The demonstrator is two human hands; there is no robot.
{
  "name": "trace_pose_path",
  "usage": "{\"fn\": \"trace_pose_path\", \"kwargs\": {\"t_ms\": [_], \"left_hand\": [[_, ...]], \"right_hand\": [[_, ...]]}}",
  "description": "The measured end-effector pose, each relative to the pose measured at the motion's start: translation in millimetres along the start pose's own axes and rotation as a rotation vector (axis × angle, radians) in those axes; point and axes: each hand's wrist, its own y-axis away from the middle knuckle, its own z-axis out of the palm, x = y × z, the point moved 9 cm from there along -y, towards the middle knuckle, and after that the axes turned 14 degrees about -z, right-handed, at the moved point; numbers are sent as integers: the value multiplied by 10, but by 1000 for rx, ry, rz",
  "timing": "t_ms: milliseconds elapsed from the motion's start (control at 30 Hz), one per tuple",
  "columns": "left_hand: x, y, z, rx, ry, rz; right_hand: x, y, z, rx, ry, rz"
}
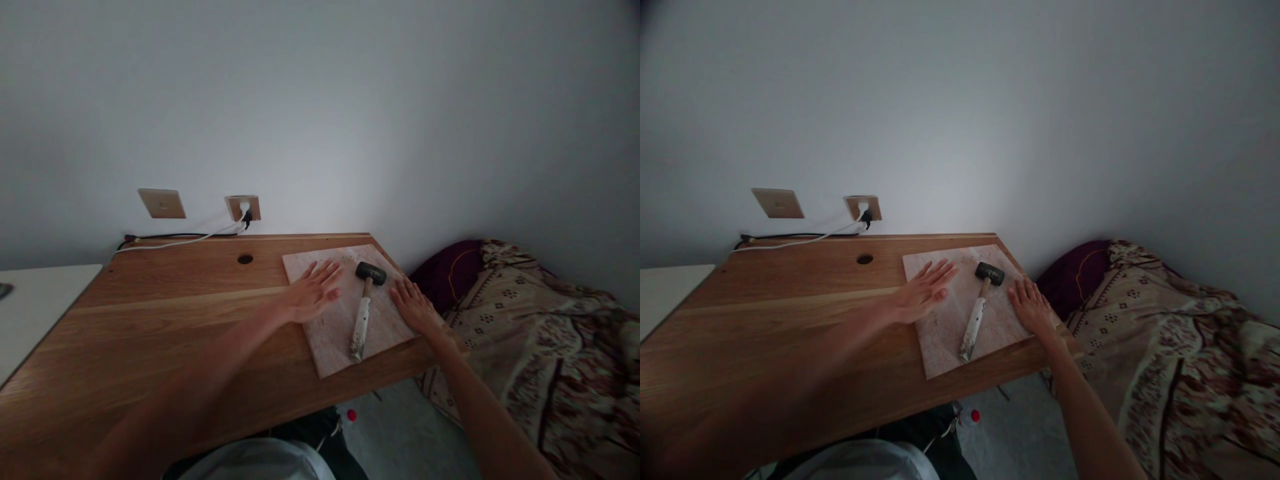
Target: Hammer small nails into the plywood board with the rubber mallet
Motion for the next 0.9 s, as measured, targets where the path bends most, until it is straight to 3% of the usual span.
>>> {"fn": "trace_pose_path", "kwargs": {"t_ms": [200,300,500,567,700,800,900], "left_hand": [[66,40,542,-25,-154,59],[46,167,632,-8,-187,101],[-143,383,543,-58,-125,84],[-358,395,398,-52,-40,-9],[-706,250,-47,70,79,-150],[-581,24,-121,54,33,-98],[-282,-160,85,7,-51,-18]], "right_hand": [[25,-5,24,-8,12,-8],[47,-9,46,8,2,-8],[26,-13,21,28,12,-31],[6,-12,4,20,6,-33],[-24,-8,-43,35,-10,-33],[-24,-2,-43,29,-32,-23],[-21,2,-23,14,-47,-16]]}}
